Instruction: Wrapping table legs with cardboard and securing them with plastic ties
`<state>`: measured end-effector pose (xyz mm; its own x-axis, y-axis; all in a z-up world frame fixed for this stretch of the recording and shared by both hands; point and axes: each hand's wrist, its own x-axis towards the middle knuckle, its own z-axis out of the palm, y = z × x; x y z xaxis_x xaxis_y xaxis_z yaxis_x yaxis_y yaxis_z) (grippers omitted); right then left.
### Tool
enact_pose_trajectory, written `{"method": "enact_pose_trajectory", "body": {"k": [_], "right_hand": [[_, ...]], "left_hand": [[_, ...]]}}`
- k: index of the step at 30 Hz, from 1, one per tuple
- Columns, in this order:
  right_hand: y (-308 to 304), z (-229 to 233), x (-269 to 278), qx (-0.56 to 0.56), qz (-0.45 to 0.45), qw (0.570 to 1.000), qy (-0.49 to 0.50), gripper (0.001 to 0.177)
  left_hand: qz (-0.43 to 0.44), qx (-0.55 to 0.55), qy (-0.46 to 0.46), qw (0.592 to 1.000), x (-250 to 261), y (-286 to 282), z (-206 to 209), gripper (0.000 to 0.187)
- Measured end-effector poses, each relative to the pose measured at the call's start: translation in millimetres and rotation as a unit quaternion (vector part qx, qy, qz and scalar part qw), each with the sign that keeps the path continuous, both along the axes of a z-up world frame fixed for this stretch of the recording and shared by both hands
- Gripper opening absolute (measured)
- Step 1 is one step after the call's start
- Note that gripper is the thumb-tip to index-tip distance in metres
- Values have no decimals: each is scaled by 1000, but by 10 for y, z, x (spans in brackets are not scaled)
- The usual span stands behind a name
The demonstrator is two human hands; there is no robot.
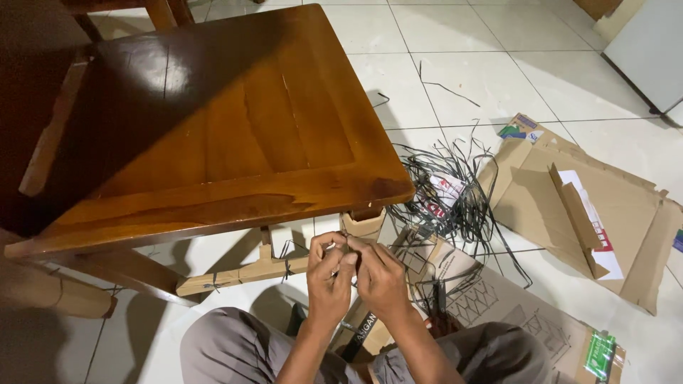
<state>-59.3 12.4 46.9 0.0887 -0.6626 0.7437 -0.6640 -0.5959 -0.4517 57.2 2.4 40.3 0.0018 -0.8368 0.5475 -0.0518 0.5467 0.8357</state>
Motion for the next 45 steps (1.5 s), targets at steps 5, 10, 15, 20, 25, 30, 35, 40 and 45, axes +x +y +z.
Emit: {"method": "enact_pose_trajectory", "body": {"k": [5, 10, 15, 20, 25, 30, 35, 40, 45], "right_hand": [[-28, -63, 70, -22, -34, 998, -40, 24], [-24, -44, 203, -5, -86, 990, -111, 22], [-18, -173, 274, -23, -93, 984, -153, 23], [17, -102, 320, -13, -110, 981, -157, 26], [49, -142, 394, 81, -79, 947, -299, 20], [10, -174, 392, 123, -90, 889, -431, 20], [20, -225, 362, 116, -147, 940, -284, 15], [49, -173, 350, 41, -159, 966, -197, 15], [27, 2, 310, -78, -130, 985, -87, 10]], "left_hand": [[0, -17, -35, 999, 62, -14, 95, 32], [4, -15, -54, 998, 177, -68, 164, 51], [-30, -81, -134, 987, 338, -227, 140, 25], [-18, -121, -157, 980, 376, -374, 16, 21], [22, -159, -153, 975, 345, -341, 67, 12], [37, -148, -149, 977, 288, -295, 100, 14], [43, -173, -162, 970, 285, -289, 82, 13], [60, -192, -179, 963, 289, -283, 24, 13], [75, -215, -199, 953, 297, -294, 15, 10]]}}
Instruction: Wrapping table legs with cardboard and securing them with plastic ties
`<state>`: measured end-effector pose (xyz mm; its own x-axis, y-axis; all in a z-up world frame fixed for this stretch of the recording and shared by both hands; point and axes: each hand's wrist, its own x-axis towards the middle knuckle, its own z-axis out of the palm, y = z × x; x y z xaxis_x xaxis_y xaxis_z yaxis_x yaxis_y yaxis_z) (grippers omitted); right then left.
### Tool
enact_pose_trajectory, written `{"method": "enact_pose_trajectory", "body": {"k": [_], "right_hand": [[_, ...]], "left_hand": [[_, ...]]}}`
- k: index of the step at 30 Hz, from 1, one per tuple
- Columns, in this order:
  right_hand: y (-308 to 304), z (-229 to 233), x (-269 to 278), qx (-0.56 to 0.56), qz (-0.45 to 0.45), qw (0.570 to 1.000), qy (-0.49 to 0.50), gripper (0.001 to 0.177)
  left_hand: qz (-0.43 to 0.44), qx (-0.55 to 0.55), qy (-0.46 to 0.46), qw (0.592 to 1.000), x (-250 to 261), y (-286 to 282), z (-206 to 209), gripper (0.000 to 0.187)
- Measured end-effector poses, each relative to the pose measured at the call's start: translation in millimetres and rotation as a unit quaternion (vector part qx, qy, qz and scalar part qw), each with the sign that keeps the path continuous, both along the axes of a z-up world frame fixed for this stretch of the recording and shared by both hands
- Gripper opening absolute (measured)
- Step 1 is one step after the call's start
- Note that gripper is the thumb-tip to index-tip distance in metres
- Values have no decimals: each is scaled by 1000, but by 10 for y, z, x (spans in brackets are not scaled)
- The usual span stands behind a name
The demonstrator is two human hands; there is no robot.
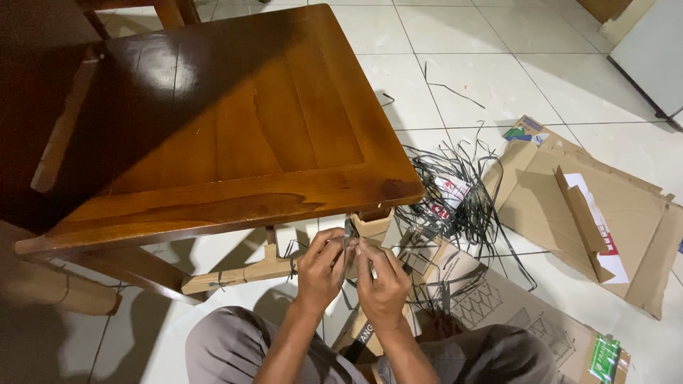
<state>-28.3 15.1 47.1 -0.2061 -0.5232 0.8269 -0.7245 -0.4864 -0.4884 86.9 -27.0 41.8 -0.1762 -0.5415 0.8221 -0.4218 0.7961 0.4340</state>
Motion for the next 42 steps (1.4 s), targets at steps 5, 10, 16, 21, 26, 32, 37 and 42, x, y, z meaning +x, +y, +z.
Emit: {"method": "enact_pose_trajectory", "body": {"k": [5, 10, 16, 21, 26, 32, 37, 42], "right_hand": [[-35, -26, -47, -9, -2, 999, 38, 10], [-79, -169, -108, 22, 11, 999, 22, 13], [-68, -152, -116, 32, -9, 999, 33, 8], [-68, -93, -161, 88, 100, 990, -39, 10], [-49, -60, -156, 116, 113, 984, -72, 14], [-53, -163, -133, 106, 111, 985, -78, 9], [-15, -157, -139, 117, 63, 989, -72, 14], [-8, -563, -396, 215, 34, 976, -4, 14]], "left_hand": [[-17, 27, 41, 999, -10, -43, -167, 10], [-53, 55, 105, 992, -63, -31, -129, 12], [-37, 182, 196, 963, -144, -12, -221, 10], [-29, 243, 218, 945, -151, 54, -169, 16], [-46, 246, 223, 942, -149, 59, -165, 14], [-21, 181, 204, 962, -225, 97, -101, 12], [16, 129, 199, 971, -298, 69, -116, 14], [40, 141, 184, 972, -328, -35, -80, 13]]}}
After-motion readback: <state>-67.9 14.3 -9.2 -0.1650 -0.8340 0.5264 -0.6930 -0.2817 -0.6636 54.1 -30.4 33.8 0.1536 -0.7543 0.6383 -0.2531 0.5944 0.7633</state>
